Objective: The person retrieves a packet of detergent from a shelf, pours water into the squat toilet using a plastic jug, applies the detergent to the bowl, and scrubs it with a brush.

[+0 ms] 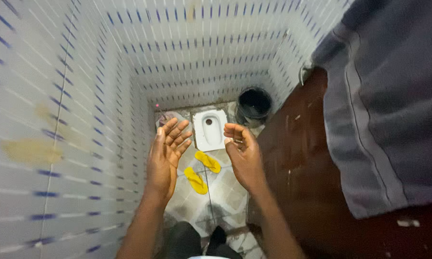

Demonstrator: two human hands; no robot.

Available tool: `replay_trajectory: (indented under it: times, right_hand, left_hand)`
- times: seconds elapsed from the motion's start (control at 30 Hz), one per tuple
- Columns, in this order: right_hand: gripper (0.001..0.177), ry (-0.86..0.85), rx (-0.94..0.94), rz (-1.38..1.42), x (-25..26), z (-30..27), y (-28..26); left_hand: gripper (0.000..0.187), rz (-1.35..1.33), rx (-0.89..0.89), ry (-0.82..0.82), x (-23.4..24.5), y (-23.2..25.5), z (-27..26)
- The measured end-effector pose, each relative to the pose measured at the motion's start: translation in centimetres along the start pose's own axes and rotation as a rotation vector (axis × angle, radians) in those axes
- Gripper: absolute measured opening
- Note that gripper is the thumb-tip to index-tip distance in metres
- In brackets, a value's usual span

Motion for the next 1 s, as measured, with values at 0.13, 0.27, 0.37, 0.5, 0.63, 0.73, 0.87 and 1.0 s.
replay_trajectory:
  times: [0.13,0.27,0.37,0.5,0.63,0.73,0.87,1.0]
  right_hand:
    - [0.034,-0.022,0.012,0.032,0.1,3.2,0.6]
    - [0.033,-0.052,0.009,0.064,-0.7,8.2,1.2]
    - [0.032,-0.045,0.06,0.092,-2.3,12.1,2.2]
    - [0.032,-0.03,0.101,0.037,-5.2,18.4,1.4]
    - [0.032,-0.021,0.087,0.053,-8.1,24.1,-0.9]
    - [0.033,-0.015,0.109,0.069,-9.2,27.2,-2.0]
    - [0.032,0.048,0.06,0.019,-10.0,30.3,-3.3]
    - [0.032,0.115,-0.034,-0.115,-10.7,32.8,-3.9]
  left_hand:
    - [0.055,-0.037,-0.012,0.016,0.2,-0.8,2.7]
    - [0.054,-0.032,-0.038,0.007,0.6,-1.1,7.3]
    - [0.054,-0.053,-0.029,0.009,1.6,-1.4,11.4]
    - [0.052,-0.056,-0.074,-0.042,2.7,-0.2,18.6]
    - [0.052,-0.023,-0.115,-0.07,2.8,2.1,25.8]
    - [0.052,0.044,-0.122,-0.12,2.5,3.2,29.8]
    - [0.053,0.073,-0.096,-0.149,2.0,4.0,33.9]
    - [0.055,0.06,-0.099,-0.175,2.4,3.9,36.7]
Point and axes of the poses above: each hand's wrist, its own z-axis towards the middle knuckle, its own x-axis out of the back of the hand, y = z × x, the point moved 1 cm from there along z, towards the middle knuckle, and after that the axes turned 7 degrees about -x, right-handed, at the moved point
